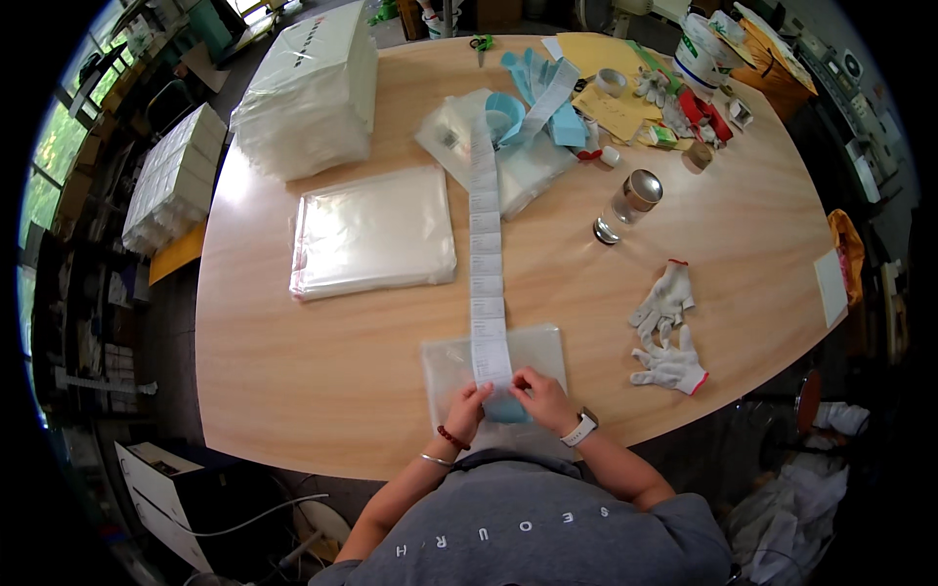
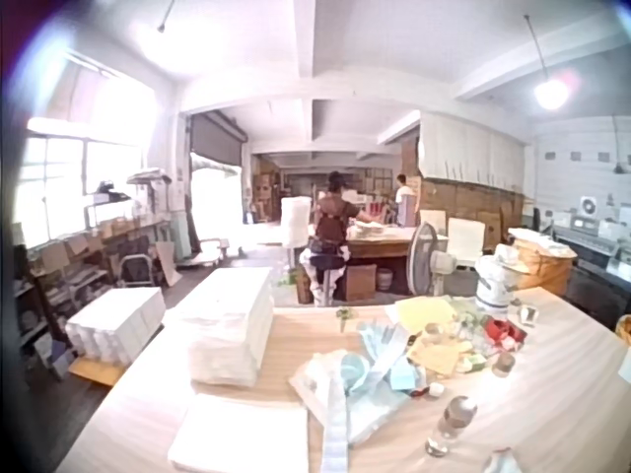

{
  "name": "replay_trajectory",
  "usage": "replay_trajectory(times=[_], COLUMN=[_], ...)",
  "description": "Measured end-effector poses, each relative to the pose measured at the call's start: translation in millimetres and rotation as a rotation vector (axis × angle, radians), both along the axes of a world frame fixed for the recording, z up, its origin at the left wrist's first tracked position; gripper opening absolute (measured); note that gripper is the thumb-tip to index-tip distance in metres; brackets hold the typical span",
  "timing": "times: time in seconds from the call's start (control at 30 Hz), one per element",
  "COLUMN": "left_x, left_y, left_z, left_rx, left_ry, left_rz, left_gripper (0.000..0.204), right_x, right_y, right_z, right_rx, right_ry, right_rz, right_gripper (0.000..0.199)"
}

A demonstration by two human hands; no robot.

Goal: The person places a plastic bag on the table, then repeatedly peels labels from a continuous roll and sticks them onto the bag. The person handles the label roll and the bag throughout the clip.

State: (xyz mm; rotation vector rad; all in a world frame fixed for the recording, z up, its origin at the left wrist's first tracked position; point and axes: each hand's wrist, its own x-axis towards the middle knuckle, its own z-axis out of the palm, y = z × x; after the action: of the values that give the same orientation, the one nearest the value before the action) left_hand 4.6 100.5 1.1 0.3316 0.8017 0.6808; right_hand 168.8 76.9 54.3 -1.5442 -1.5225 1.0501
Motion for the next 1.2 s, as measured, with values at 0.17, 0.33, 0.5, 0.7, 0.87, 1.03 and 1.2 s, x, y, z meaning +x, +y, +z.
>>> replay_trajectory(times=[0.17,0.33,0.5,0.7,0.87,1.03,1.2], left_x=[-2.7,-0.6,4.1,2.2,-2.0,0.1,-0.7], left_y=[5.0,-0.5,-1.8,1.3,-1.3,-2.0,-2.7], left_z=[1.4,2.6,9.3,12.1,-5.5,-2.2,-1.0], left_rx=[-0.030,-0.017,-0.089,-0.137,-0.145,-0.137,-0.138], left_ry=[0.116,0.202,0.195,0.079,0.129,0.139,0.153], left_rz=[-0.050,-0.041,0.023,0.121,0.108,0.119,0.102], left_gripper=[0.021,0.020,0.024,0.028,0.027,0.027,0.026], right_x=[1.0,2.0,-5.2,18.6,43.9,46.6,44.9], right_y=[-7.8,-19.3,-23.4,-22.0,13.8,24.2,28.7], right_z=[8.1,0.5,9.4,12.9,-23.5,-33.7,-37.3], right_rx=[0.179,0.353,0.455,0.203,-0.032,-0.047,0.014], right_ry=[-0.343,-0.449,-0.371,0.046,0.119,0.080,-0.042], right_rz=[0.137,0.110,0.025,-0.185,-0.482,-0.432,-0.401], right_gripper=[0.025,0.019,0.019,0.007,0.008,0.009,0.011])
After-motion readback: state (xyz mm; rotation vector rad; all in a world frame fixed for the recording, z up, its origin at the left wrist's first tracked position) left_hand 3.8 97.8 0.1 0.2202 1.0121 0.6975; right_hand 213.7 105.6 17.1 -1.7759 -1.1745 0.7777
